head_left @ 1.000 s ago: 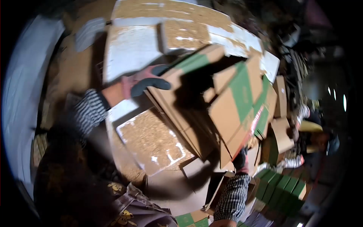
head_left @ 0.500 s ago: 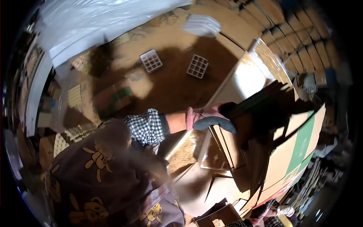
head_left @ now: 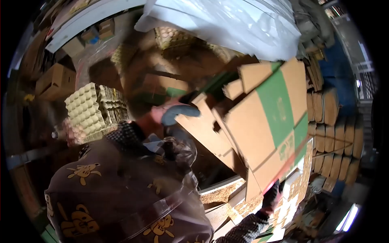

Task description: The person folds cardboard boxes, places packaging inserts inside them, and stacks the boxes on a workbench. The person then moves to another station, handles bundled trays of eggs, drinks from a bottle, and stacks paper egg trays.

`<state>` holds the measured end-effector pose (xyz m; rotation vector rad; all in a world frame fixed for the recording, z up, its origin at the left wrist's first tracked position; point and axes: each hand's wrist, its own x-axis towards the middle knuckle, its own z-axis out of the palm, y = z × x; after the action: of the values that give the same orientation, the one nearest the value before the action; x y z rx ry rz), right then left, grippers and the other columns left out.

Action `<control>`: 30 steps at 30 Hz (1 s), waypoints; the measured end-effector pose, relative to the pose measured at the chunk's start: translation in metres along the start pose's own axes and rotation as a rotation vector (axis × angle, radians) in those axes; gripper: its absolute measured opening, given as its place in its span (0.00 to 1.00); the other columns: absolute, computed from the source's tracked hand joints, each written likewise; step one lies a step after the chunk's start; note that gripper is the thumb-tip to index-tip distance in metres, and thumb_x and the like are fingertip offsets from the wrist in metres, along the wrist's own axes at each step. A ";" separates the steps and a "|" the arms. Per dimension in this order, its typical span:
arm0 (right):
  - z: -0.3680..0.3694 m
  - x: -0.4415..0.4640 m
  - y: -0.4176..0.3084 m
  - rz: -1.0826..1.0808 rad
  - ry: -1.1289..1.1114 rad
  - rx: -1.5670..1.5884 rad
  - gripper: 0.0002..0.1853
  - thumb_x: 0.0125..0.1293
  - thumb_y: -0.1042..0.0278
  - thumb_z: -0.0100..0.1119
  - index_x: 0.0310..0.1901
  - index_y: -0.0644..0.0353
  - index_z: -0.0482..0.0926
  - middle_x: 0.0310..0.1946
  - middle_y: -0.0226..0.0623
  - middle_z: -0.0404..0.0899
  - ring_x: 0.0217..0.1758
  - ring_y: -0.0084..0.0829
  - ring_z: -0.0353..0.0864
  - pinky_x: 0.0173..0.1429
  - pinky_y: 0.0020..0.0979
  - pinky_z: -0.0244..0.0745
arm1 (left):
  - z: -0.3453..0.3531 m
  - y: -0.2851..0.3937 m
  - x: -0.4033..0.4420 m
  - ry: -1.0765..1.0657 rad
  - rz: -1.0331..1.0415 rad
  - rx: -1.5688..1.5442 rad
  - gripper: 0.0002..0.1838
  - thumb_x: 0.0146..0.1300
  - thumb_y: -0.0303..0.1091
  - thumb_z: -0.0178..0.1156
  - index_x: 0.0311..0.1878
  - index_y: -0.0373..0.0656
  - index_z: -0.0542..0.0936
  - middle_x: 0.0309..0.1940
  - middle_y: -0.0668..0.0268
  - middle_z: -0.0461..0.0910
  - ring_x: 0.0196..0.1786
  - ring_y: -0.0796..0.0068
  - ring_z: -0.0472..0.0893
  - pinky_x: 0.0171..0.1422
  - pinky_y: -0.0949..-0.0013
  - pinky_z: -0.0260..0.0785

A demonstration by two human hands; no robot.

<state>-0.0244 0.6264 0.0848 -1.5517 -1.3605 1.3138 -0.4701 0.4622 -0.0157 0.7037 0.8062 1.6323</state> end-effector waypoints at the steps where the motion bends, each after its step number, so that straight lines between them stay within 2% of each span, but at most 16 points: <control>1: 0.029 0.012 -0.002 0.025 -0.105 0.052 0.34 0.67 0.62 0.60 0.70 0.63 0.58 0.63 0.39 0.68 0.59 0.32 0.71 0.62 0.32 0.67 | -0.024 0.006 -0.029 0.092 0.057 0.215 0.35 0.60 0.23 0.59 0.70 0.40 0.60 0.55 0.60 0.76 0.54 0.71 0.78 0.61 0.66 0.70; 2: 0.056 0.025 0.003 0.056 -0.206 0.108 0.34 0.66 0.62 0.61 0.70 0.62 0.58 0.63 0.38 0.68 0.59 0.31 0.71 0.62 0.31 0.68 | -0.082 -0.017 -0.030 0.152 0.012 0.255 0.34 0.62 0.31 0.59 0.71 0.39 0.60 0.57 0.59 0.74 0.55 0.71 0.78 0.61 0.66 0.69; 3: 0.085 0.036 0.010 0.001 -0.247 0.111 0.34 0.65 0.64 0.62 0.70 0.60 0.60 0.62 0.37 0.69 0.58 0.30 0.71 0.59 0.31 0.70 | -0.078 0.004 -0.044 0.157 0.081 -0.102 0.34 0.63 0.35 0.59 0.71 0.40 0.60 0.57 0.59 0.74 0.54 0.71 0.77 0.60 0.67 0.69; 4: 0.115 0.047 0.017 -0.053 -0.287 0.116 0.33 0.65 0.65 0.62 0.69 0.58 0.61 0.61 0.36 0.70 0.57 0.29 0.72 0.57 0.30 0.72 | -0.075 0.038 -0.051 -0.068 0.194 -0.202 0.33 0.61 0.36 0.62 0.68 0.36 0.64 0.60 0.61 0.72 0.58 0.74 0.75 0.63 0.69 0.66; 5: 0.141 0.054 0.020 -0.077 -0.336 0.067 0.32 0.64 0.66 0.63 0.68 0.59 0.62 0.60 0.36 0.71 0.56 0.29 0.73 0.55 0.30 0.72 | -0.109 0.020 -0.069 0.137 0.322 0.319 0.28 0.60 0.31 0.61 0.64 0.36 0.69 0.57 0.60 0.74 0.58 0.74 0.74 0.61 0.67 0.68; 6: 0.169 0.061 0.024 -0.101 -0.387 0.020 0.32 0.64 0.67 0.63 0.68 0.60 0.63 0.59 0.36 0.72 0.55 0.28 0.73 0.54 0.30 0.73 | -0.139 0.013 -0.091 0.428 -0.021 0.011 0.24 0.58 0.30 0.61 0.59 0.36 0.74 0.52 0.60 0.77 0.57 0.75 0.75 0.59 0.68 0.69; 8: 0.224 0.069 0.036 0.016 -0.459 0.073 0.33 0.60 0.69 0.66 0.66 0.62 0.65 0.57 0.37 0.74 0.53 0.28 0.74 0.55 0.29 0.71 | -0.213 -0.025 -0.130 0.473 0.015 0.476 0.18 0.60 0.30 0.60 0.54 0.34 0.77 0.52 0.61 0.77 0.55 0.74 0.75 0.59 0.69 0.68; 10: 0.269 0.075 0.055 0.023 -0.504 -0.124 0.35 0.56 0.72 0.69 0.65 0.62 0.66 0.57 0.41 0.74 0.54 0.31 0.75 0.60 0.30 0.69 | -0.223 -0.018 -0.150 0.192 0.116 1.284 0.18 0.64 0.36 0.56 0.53 0.34 0.77 0.52 0.61 0.77 0.53 0.69 0.76 0.58 0.67 0.68; 12: 0.281 0.116 0.168 -0.222 -0.284 -0.448 0.38 0.51 0.73 0.71 0.65 0.59 0.66 0.57 0.44 0.75 0.56 0.33 0.75 0.62 0.31 0.69 | -0.285 -0.085 -0.215 0.673 -0.326 0.724 0.20 0.69 0.42 0.50 0.53 0.37 0.78 0.49 0.61 0.79 0.52 0.64 0.76 0.56 0.66 0.69; 16: 0.264 0.056 0.241 -0.041 -0.406 -0.203 0.37 0.51 0.69 0.72 0.63 0.61 0.68 0.55 0.47 0.76 0.58 0.34 0.75 0.63 0.32 0.69 | -0.331 -0.146 -0.310 0.394 -0.521 1.291 0.17 0.64 0.44 0.59 0.49 0.42 0.79 0.36 0.60 0.82 0.36 0.61 0.79 0.41 0.60 0.73; 18: 0.238 0.007 0.258 0.078 -0.491 -0.292 0.30 0.55 0.67 0.69 0.59 0.64 0.72 0.51 0.45 0.79 0.55 0.32 0.77 0.60 0.31 0.71 | -0.265 -0.127 -0.289 1.053 -0.973 0.020 0.12 0.65 0.41 0.58 0.46 0.47 0.81 0.28 0.67 0.78 0.25 0.72 0.74 0.27 0.67 0.67; 20: 0.217 -0.045 0.251 0.282 -0.440 -0.297 0.24 0.61 0.68 0.65 0.57 0.67 0.74 0.54 0.39 0.79 0.57 0.25 0.75 0.62 0.27 0.68 | -0.263 -0.163 -0.293 0.821 -0.853 -0.276 0.09 0.66 0.40 0.58 0.45 0.49 0.82 0.22 0.73 0.72 0.19 0.81 0.67 0.21 0.74 0.59; 24: 0.190 -0.117 0.247 0.405 -0.231 -0.187 0.23 0.63 0.63 0.63 0.56 0.68 0.75 0.54 0.40 0.79 0.58 0.28 0.76 0.62 0.27 0.68 | -0.242 -0.192 -0.202 0.499 -1.072 0.159 0.13 0.64 0.44 0.60 0.45 0.47 0.82 0.23 0.74 0.74 0.20 0.81 0.69 0.23 0.75 0.61; 26: 0.181 -0.141 0.240 0.368 -0.133 -0.045 0.21 0.64 0.69 0.62 0.56 0.69 0.74 0.51 0.40 0.80 0.55 0.28 0.77 0.59 0.28 0.70 | -0.198 -0.187 -0.128 0.300 -0.615 0.460 0.14 0.63 0.46 0.61 0.44 0.47 0.82 0.25 0.74 0.76 0.23 0.80 0.72 0.25 0.72 0.62; 28: 0.177 -0.160 0.226 0.370 -0.082 -0.007 0.20 0.65 0.70 0.61 0.57 0.68 0.74 0.51 0.39 0.79 0.55 0.27 0.76 0.59 0.28 0.69 | -0.202 -0.190 -0.099 0.371 -0.965 0.462 0.15 0.62 0.48 0.62 0.43 0.47 0.82 0.26 0.73 0.77 0.25 0.80 0.74 0.27 0.68 0.63; 30: 0.174 -0.176 0.217 0.405 0.019 0.163 0.21 0.65 0.69 0.61 0.57 0.69 0.74 0.51 0.38 0.79 0.54 0.25 0.76 0.59 0.27 0.69 | -0.197 -0.191 -0.067 0.358 -1.031 0.548 0.15 0.61 0.48 0.62 0.42 0.48 0.83 0.25 0.73 0.76 0.25 0.79 0.73 0.26 0.68 0.63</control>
<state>-0.1200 0.3874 -0.1198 -1.7778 -0.9279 1.5996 -0.5048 0.3951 -0.2880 0.2416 1.5775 0.5847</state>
